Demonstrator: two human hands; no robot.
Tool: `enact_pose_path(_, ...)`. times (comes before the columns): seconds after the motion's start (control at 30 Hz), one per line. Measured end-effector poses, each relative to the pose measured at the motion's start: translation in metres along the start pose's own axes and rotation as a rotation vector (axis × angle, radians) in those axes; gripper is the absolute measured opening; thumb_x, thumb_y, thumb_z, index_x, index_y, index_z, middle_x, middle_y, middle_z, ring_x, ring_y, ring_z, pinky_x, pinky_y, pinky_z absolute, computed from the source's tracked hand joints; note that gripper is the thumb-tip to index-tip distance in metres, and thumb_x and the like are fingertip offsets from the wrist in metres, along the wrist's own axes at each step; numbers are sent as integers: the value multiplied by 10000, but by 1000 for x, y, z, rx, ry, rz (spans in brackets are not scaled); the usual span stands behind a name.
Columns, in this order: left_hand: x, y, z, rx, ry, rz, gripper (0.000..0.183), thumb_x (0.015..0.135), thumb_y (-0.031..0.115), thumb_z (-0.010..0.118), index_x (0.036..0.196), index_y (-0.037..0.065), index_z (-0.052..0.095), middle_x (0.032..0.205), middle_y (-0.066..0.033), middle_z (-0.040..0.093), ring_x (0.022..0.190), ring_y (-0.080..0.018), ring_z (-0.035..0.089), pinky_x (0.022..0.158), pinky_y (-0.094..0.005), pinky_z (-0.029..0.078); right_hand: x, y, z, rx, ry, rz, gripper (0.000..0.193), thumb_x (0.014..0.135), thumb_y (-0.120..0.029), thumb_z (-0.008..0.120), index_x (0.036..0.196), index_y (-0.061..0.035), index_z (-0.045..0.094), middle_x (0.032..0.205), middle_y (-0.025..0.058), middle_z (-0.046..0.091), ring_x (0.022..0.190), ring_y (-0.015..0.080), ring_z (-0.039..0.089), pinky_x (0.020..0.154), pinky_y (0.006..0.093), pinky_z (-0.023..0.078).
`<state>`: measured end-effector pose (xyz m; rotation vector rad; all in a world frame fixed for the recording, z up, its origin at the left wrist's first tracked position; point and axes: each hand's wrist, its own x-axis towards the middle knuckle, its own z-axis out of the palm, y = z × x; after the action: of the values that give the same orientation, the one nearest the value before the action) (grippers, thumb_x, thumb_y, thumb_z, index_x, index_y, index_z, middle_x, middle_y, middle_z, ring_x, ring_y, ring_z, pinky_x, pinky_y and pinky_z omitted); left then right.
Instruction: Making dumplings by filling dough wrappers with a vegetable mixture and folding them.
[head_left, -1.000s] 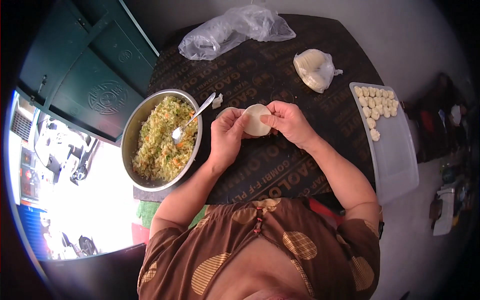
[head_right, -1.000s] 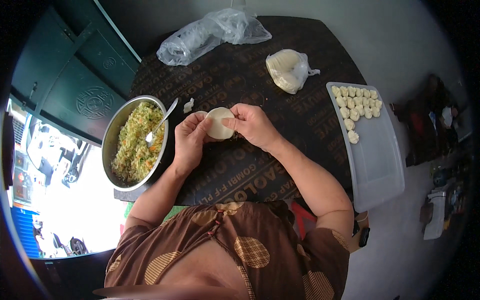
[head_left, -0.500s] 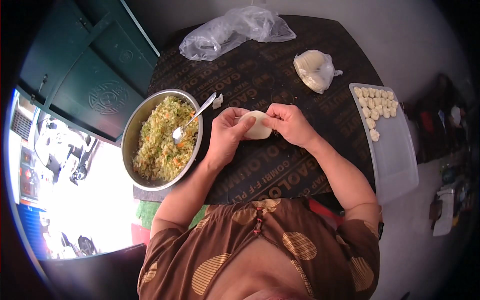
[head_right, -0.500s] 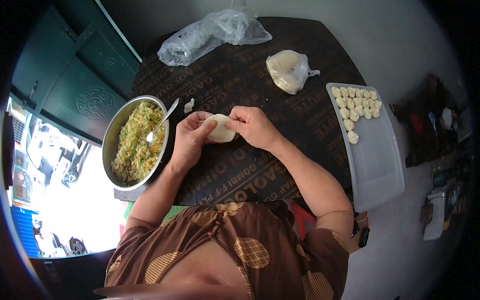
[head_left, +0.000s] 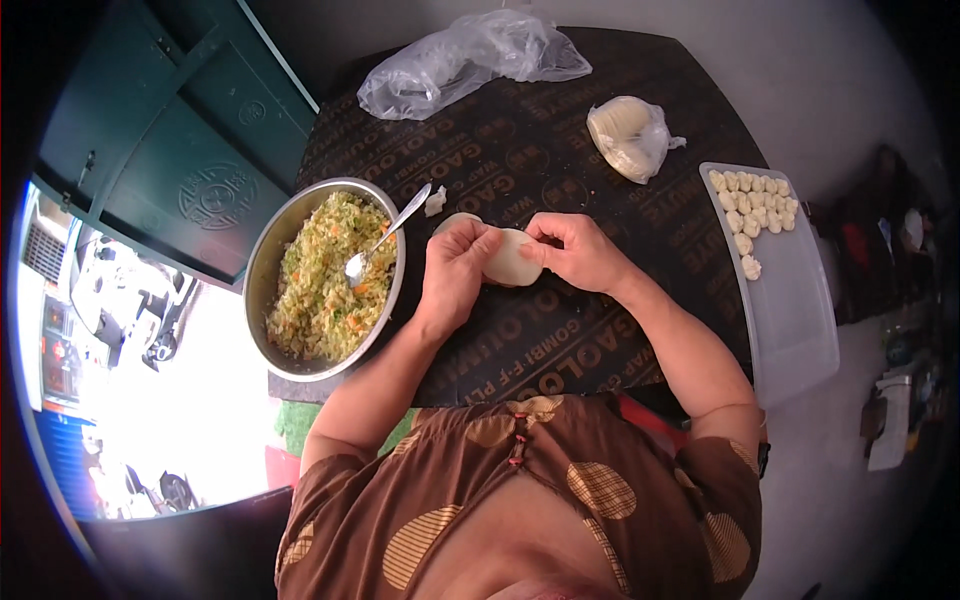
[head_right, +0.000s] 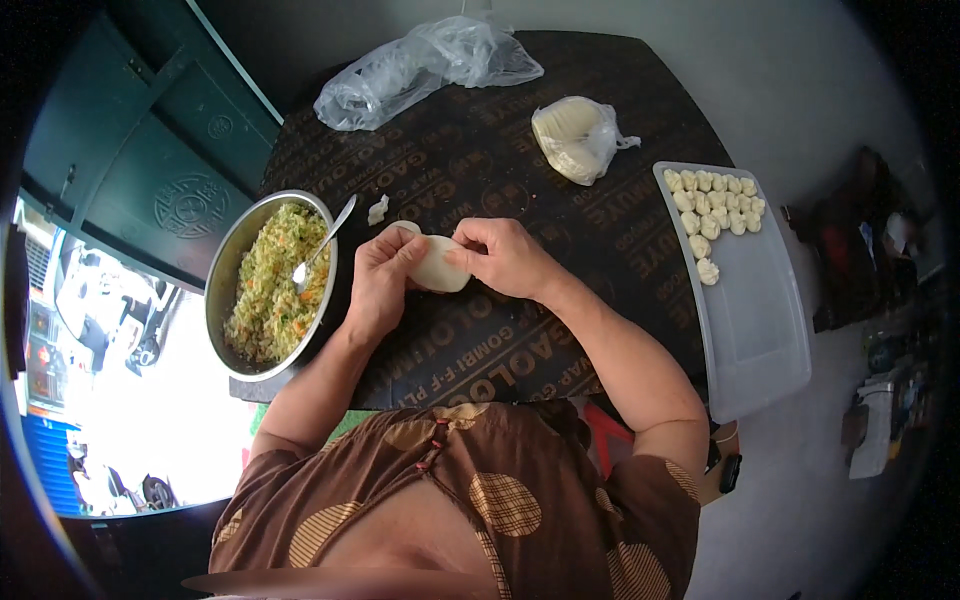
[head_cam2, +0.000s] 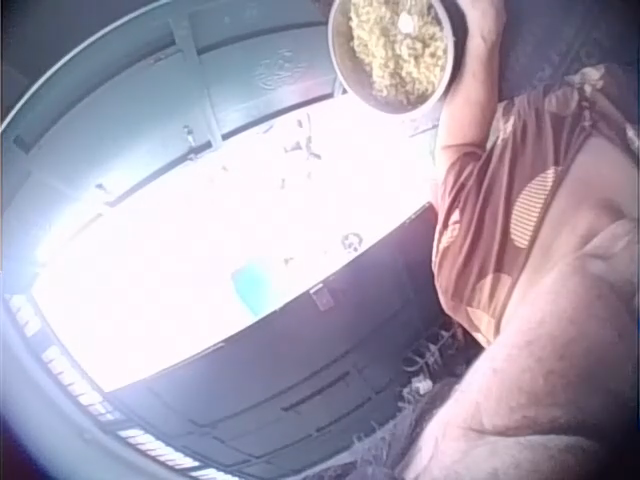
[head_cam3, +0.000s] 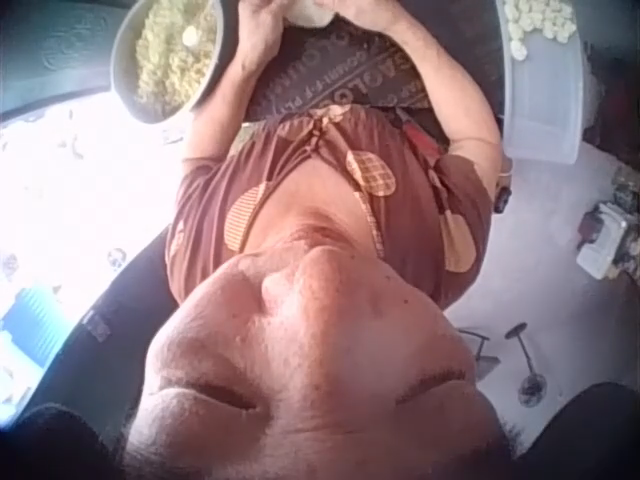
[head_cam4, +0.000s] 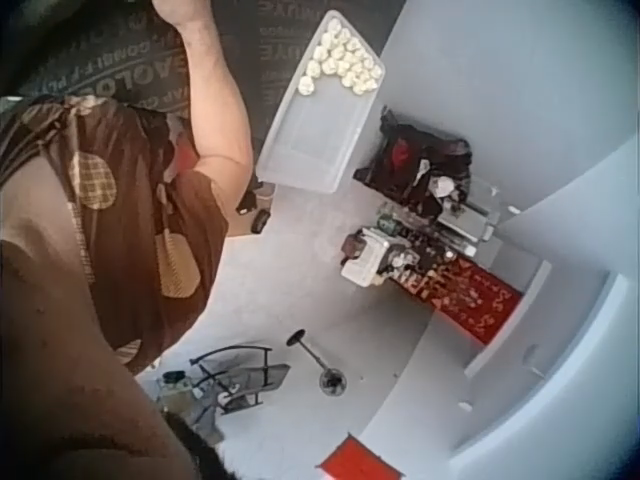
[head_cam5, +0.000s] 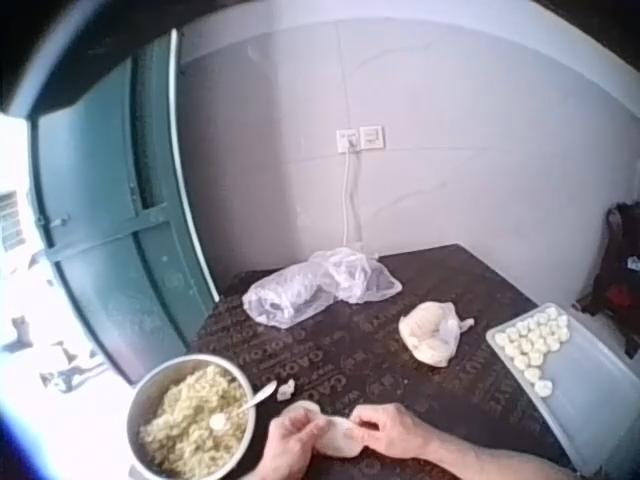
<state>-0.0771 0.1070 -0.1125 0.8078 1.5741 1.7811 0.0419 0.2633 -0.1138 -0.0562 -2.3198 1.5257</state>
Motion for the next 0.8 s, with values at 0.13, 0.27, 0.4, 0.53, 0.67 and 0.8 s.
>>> enact_pose_path(0.13,-3,13,4,-92,-122,-139,195,937,164,596,956,-31,596,844,-69,637,704,-134,626,642,-269,548,0,-6,0,19,45,-4,134,899,-116,630,841,-3,586,722,-6,573,695,39,499,608,228,436)
enact_pose_path(0.27,-2,15,6,-269,-208,-273,222,895,128,646,992,-62,583,896,-125,656,766,-197,674,663,-313,582,-2,-4,2,-5,120,-60,122,899,-101,617,840,1,583,722,12,594,688,57,525,604,245,449)
enact_pose_path(0.4,-5,15,11,-202,-248,-294,207,861,66,671,996,-66,588,924,-152,666,789,-228,687,678,-342,597,-2,-8,4,-32,162,-96,118,902,-93,607,838,3,582,712,16,598,686,65,536,605,254,458)
enact_pose_path(0.53,-7,17,13,-213,-286,-331,193,843,24,675,992,-73,598,914,-168,675,772,-241,693,680,-345,600,-1,-3,5,-29,193,-95,118,901,-95,608,841,4,582,727,20,605,696,64,540,614,248,462)
enact_pose_path(0.67,-6,15,10,-177,-293,-352,205,847,30,672,1008,-84,613,911,-167,679,769,-242,693,670,-339,600,-1,-9,3,42,123,-53,113,892,-91,614,837,1,578,729,15,590,694,59,527,620,237,456)
enact_pose_path(0.8,-8,15,15,-111,-318,-354,225,845,42,677,1029,-79,635,912,-163,685,783,-249,693,691,-349,602,-1,-11,6,-31,71,-63,106,856,-65,632,803,-3,565,685,57,584,651,93,539,590,278,458)
